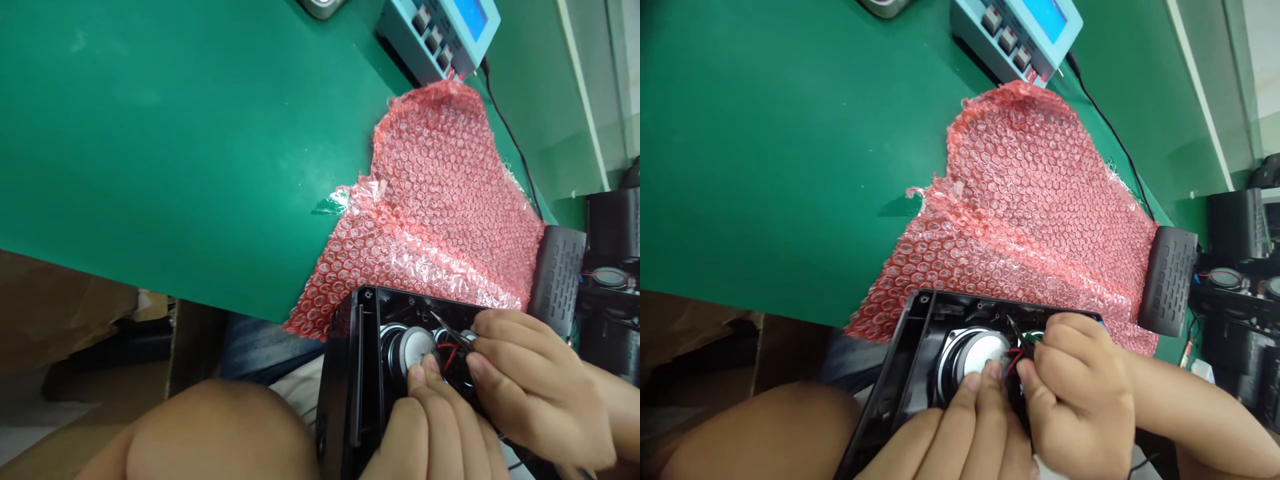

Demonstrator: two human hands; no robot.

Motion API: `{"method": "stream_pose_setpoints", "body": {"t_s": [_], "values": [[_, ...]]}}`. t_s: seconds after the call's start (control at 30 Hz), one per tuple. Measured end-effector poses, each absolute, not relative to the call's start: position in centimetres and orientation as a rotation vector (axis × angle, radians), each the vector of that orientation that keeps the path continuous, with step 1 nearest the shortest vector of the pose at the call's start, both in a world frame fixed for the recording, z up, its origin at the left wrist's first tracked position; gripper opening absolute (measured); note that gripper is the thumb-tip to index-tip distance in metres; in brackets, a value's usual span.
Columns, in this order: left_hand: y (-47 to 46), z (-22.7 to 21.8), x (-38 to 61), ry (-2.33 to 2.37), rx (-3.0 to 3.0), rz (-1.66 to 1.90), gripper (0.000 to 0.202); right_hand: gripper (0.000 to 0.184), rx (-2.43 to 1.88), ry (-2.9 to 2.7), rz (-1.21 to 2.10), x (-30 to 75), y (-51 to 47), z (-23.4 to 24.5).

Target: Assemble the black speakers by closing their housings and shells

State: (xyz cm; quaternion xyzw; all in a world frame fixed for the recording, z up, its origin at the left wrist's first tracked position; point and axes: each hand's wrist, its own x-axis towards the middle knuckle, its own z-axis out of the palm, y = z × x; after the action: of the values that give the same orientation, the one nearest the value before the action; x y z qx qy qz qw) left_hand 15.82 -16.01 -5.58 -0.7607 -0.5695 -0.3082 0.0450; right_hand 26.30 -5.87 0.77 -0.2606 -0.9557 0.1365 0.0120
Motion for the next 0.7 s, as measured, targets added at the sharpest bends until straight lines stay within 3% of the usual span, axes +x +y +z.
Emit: {"method": "stream_pose_setpoints", "body": {"t_s": [0.37,0.53,0.7], "values": [[-16.0,-6.0,16.5,-1.771,-2.252,-1.016,0.014,0.033,-0.745,-2.945,0.725,26.1,-4.7,-0.5],[-15.5,-5.4,16.8,-1.932,-2.023,-1.032,0.021,0.03,-0.808,-2.961,0.71,26.3,-4.9,-0.4],[-15.9,-5.4,16.7,-1.893,-2.185,-1.006,0.018,0.031,-0.842,-2.977,0.677,26.4,-5.2,-0.3]]}}
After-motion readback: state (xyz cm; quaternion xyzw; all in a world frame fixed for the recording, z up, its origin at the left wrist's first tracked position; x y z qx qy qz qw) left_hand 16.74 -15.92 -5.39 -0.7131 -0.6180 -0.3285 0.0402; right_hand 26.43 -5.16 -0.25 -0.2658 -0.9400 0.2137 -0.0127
